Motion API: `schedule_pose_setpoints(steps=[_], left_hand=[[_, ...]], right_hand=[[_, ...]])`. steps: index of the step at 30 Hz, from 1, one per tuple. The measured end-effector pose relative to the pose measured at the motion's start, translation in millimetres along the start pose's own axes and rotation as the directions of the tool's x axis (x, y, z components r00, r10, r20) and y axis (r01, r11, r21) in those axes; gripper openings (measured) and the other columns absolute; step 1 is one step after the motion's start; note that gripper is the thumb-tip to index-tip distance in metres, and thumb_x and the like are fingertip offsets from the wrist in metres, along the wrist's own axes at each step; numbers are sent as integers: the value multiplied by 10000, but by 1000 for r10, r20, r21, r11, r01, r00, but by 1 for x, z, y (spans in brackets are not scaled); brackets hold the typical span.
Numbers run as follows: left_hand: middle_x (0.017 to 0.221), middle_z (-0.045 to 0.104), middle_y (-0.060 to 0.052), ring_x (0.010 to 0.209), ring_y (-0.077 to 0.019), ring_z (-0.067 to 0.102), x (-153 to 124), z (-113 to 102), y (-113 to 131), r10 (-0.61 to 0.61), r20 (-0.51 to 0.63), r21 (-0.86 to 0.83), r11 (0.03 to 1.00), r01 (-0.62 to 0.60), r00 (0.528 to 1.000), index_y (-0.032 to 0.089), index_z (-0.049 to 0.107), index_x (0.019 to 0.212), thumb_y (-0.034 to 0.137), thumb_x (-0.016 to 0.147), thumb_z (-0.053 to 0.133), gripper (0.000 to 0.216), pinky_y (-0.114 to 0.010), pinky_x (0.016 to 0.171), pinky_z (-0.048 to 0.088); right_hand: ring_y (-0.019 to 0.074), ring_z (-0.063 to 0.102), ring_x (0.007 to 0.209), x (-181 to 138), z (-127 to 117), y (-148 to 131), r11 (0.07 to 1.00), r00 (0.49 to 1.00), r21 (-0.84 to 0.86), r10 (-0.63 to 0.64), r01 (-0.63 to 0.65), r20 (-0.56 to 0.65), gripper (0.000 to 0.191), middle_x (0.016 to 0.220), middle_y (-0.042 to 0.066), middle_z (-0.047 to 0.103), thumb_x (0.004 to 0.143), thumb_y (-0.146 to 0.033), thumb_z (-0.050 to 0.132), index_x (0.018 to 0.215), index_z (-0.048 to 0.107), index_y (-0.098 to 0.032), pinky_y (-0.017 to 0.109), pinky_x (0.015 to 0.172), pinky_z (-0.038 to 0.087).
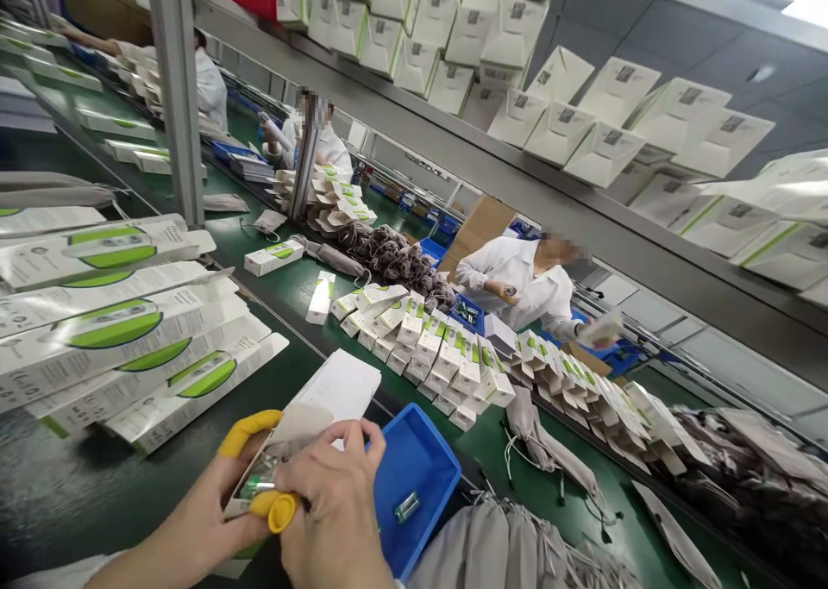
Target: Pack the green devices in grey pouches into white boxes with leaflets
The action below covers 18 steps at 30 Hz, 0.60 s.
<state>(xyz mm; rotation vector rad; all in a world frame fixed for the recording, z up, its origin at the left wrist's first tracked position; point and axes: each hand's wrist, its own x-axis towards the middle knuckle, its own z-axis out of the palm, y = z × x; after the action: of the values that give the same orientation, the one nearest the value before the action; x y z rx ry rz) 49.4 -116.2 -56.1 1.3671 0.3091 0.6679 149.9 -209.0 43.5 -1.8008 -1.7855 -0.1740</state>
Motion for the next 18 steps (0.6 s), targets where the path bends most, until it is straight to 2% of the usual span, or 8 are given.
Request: schedule_pose_setpoints(steps=[2,5,9,12,13,15,17,18], left_hand=[[1263,524,-109,1133,-285,556,-3,3,-17,108,-137,36,994,-104,985,271,263,1246,479,702,694,724,-405,960,468],[1211,555,-114,1090,-299,582,-7,7,-35,330,-304,209,938,-275,894,263,321,1192,493,711,664,635,-418,948,481],[1109,644,-80,987,-299,641,-8,3,-32,446,-185,404,847,-347,875,263,461,1184,388,760,581,457,-379,844,550],[1162,632,-53,1030,-271,630,-9,-4,-22,505,-169,502,783,-367,846,293,429,1251,250,758,607,526,-333,893,527],[1203,615,-48,1063,-263,617,-9,-6,-20,512,-139,536,759,-371,847,304,388,1292,207,757,613,588,-321,921,512],[1293,564,-37,1131,-253,579,-9,-8,-17,515,-60,613,695,-376,855,327,288,1369,156,765,603,702,-307,966,483],[1379,487,-32,1211,-262,512,-10,-7,-16,512,-39,668,652,-359,858,335,219,1409,161,771,601,764,-322,1018,442],[1407,452,-34,1242,-270,478,-10,-6,-16,500,-67,671,663,-332,863,333,214,1415,181,772,608,769,-334,1037,423]], right_hand=[[162,544,764,-2,6,4,1000,999,-20,-15,16,41,166,653,-62,636,698,-83,594,661,592,-245,473,874,304],[209,553,835,-14,25,13,992,996,-103,-83,80,-26,137,687,-48,605,706,-151,611,698,586,-286,581,997,147],[271,582,888,-30,48,14,995,953,-70,45,-69,-299,197,848,2,652,679,-180,660,819,593,-302,582,1062,-116],[305,531,1089,-30,49,12,940,847,270,311,-208,-431,258,1111,75,610,763,-359,632,1016,623,-307,599,1071,112],[299,515,1131,-27,48,12,860,811,447,436,-248,-390,310,1164,88,589,779,-392,617,1073,609,-294,570,1046,234],[280,550,1111,-19,51,11,555,800,772,591,-310,-104,395,1165,117,602,761,-401,645,1112,593,-226,476,949,415],[253,636,958,-11,60,7,193,812,916,550,-352,196,435,1027,102,671,691,-404,710,1050,612,-178,397,837,502],[233,661,870,-7,66,5,81,813,935,524,-346,255,407,938,76,693,669,-395,726,997,627,-174,362,778,526]])
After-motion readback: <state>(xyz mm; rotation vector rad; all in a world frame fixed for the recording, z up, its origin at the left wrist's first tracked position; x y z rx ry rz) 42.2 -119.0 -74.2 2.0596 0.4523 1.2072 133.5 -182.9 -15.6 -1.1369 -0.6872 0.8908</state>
